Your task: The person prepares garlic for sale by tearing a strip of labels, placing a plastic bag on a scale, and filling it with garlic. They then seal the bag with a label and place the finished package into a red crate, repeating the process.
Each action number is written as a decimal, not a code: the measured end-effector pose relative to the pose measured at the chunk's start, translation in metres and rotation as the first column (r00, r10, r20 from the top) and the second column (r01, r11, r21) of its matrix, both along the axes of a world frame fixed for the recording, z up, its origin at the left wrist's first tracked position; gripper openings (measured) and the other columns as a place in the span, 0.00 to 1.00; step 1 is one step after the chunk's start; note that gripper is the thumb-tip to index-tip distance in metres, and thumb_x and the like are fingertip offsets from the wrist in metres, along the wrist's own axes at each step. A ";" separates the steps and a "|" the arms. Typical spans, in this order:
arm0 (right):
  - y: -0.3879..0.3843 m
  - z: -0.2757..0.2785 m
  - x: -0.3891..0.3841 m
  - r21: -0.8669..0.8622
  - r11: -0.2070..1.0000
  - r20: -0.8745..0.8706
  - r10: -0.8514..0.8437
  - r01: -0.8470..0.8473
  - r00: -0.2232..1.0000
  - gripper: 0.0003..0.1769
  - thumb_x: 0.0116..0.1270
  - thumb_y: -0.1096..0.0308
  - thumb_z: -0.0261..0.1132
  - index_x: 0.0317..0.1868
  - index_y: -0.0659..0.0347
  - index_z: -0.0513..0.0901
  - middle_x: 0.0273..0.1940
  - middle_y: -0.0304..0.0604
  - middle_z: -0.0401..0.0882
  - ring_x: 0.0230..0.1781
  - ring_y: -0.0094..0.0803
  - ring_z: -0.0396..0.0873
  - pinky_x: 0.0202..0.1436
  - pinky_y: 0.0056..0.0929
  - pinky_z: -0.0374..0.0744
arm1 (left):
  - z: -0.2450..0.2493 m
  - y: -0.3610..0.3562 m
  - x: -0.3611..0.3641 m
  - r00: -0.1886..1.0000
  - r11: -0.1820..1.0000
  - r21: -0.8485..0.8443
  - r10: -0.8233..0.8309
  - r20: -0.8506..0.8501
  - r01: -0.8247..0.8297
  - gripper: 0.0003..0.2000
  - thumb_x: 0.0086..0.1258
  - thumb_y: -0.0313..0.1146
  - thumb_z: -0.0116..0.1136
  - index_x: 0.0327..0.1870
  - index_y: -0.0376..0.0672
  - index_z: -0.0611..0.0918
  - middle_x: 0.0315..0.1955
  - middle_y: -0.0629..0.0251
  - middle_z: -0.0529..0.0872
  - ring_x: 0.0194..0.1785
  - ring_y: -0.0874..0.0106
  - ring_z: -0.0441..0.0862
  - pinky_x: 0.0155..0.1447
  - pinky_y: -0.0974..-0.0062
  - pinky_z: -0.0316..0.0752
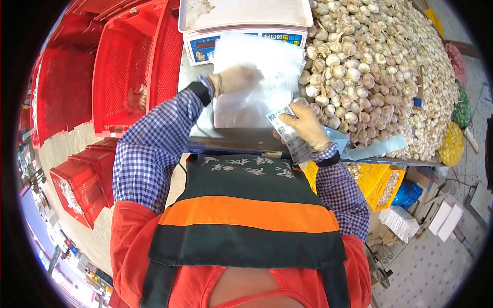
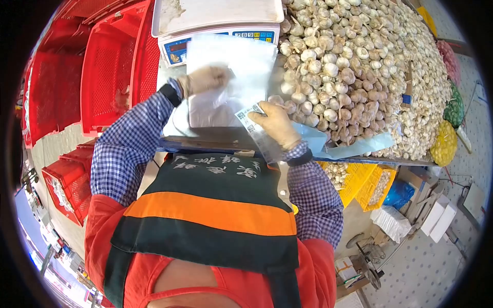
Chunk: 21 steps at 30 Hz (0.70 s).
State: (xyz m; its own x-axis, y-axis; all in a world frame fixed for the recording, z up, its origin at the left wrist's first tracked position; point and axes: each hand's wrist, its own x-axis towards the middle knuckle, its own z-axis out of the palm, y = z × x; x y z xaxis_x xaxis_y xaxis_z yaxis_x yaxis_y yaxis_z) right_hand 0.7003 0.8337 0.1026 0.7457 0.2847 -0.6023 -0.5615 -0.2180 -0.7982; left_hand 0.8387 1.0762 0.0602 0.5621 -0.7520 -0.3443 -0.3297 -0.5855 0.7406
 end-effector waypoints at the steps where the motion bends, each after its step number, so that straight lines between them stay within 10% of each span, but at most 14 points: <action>1: 0.006 -0.003 0.002 -0.176 0.981 0.106 0.099 -0.080 0.989 0.14 0.66 0.67 0.61 0.46 0.70 0.79 0.36 0.51 0.84 0.36 0.36 0.83 0.41 0.32 0.79 | 0.012 0.004 0.005 0.961 0.969 -0.080 0.217 -0.171 -0.234 0.16 0.70 0.41 0.49 0.46 0.38 0.81 0.42 0.51 0.85 0.47 0.57 0.82 0.55 0.65 0.75; 3: 0.015 -0.020 0.008 -0.336 0.937 0.234 0.184 -0.098 0.955 0.15 0.65 0.65 0.62 0.46 0.68 0.80 0.36 0.54 0.83 0.38 0.44 0.82 0.45 0.36 0.77 | 0.023 0.010 0.032 0.878 0.878 -0.011 0.478 0.021 -0.478 0.16 0.70 0.41 0.51 0.46 0.36 0.82 0.37 0.49 0.86 0.44 0.57 0.83 0.52 0.69 0.76; 6: 0.032 -0.026 0.026 -0.436 0.897 0.144 0.150 -0.074 0.978 0.15 0.63 0.62 0.62 0.43 0.66 0.83 0.36 0.55 0.83 0.39 0.48 0.81 0.47 0.38 0.76 | 0.064 0.001 0.017 0.463 0.648 -0.584 0.760 0.456 -0.489 0.11 0.69 0.37 0.55 0.42 0.39 0.82 0.38 0.52 0.85 0.43 0.58 0.81 0.46 0.66 0.76; 8: 0.034 -0.049 0.035 -0.551 0.822 0.107 0.237 -0.140 0.966 0.19 0.63 0.54 0.63 0.41 0.64 0.85 0.36 0.56 0.83 0.40 0.47 0.82 0.46 0.38 0.77 | 0.077 -0.006 -0.022 0.484 0.731 -0.608 0.672 0.561 -0.310 0.09 0.64 0.25 0.57 0.45 0.39 0.81 0.39 0.58 0.83 0.42 0.64 0.81 0.46 0.70 0.77; 12: 0.040 -0.060 0.044 -0.733 0.599 -0.174 0.292 -0.322 0.940 0.29 0.61 0.41 0.65 0.40 0.62 0.86 0.36 0.55 0.84 0.36 0.45 0.84 0.40 0.40 0.80 | 0.010 -0.023 -0.080 0.893 0.994 -0.090 -0.009 0.450 0.055 0.15 0.62 0.33 0.57 0.51 0.46 0.77 0.40 0.59 0.79 0.45 0.61 0.80 0.48 0.67 0.76; 16: 0.027 -0.007 0.032 -0.715 0.617 -0.270 0.192 -0.330 0.943 0.32 0.57 0.38 0.66 0.40 0.63 0.87 0.36 0.51 0.85 0.35 0.41 0.84 0.41 0.37 0.80 | -0.037 -0.015 -0.079 0.939 0.986 -0.142 -0.034 0.341 0.087 0.16 0.66 0.31 0.53 0.55 0.47 0.75 0.48 0.65 0.80 0.51 0.61 0.77 0.57 0.66 0.74; 18: 0.011 0.004 0.022 -0.725 0.414 -0.295 0.536 -0.551 0.791 0.33 0.55 0.38 0.66 0.42 0.64 0.86 0.35 0.50 0.85 0.35 0.41 0.84 0.42 0.36 0.80 | -0.039 -0.011 -0.077 0.916 0.981 -0.051 -0.153 0.371 0.185 0.16 0.66 0.32 0.54 0.55 0.46 0.75 0.51 0.63 0.78 0.54 0.62 0.76 0.58 0.67 0.73; 21: -0.008 0.039 0.009 -0.620 0.623 -0.238 0.429 -0.477 0.871 0.29 0.57 0.44 0.65 0.43 0.65 0.85 0.38 0.54 0.84 0.38 0.45 0.83 0.45 0.35 0.78 | -0.041 0.000 -0.076 0.914 0.972 -0.192 -0.048 0.403 0.135 0.17 0.66 0.31 0.54 0.56 0.44 0.74 0.51 0.62 0.77 0.53 0.61 0.76 0.55 0.66 0.75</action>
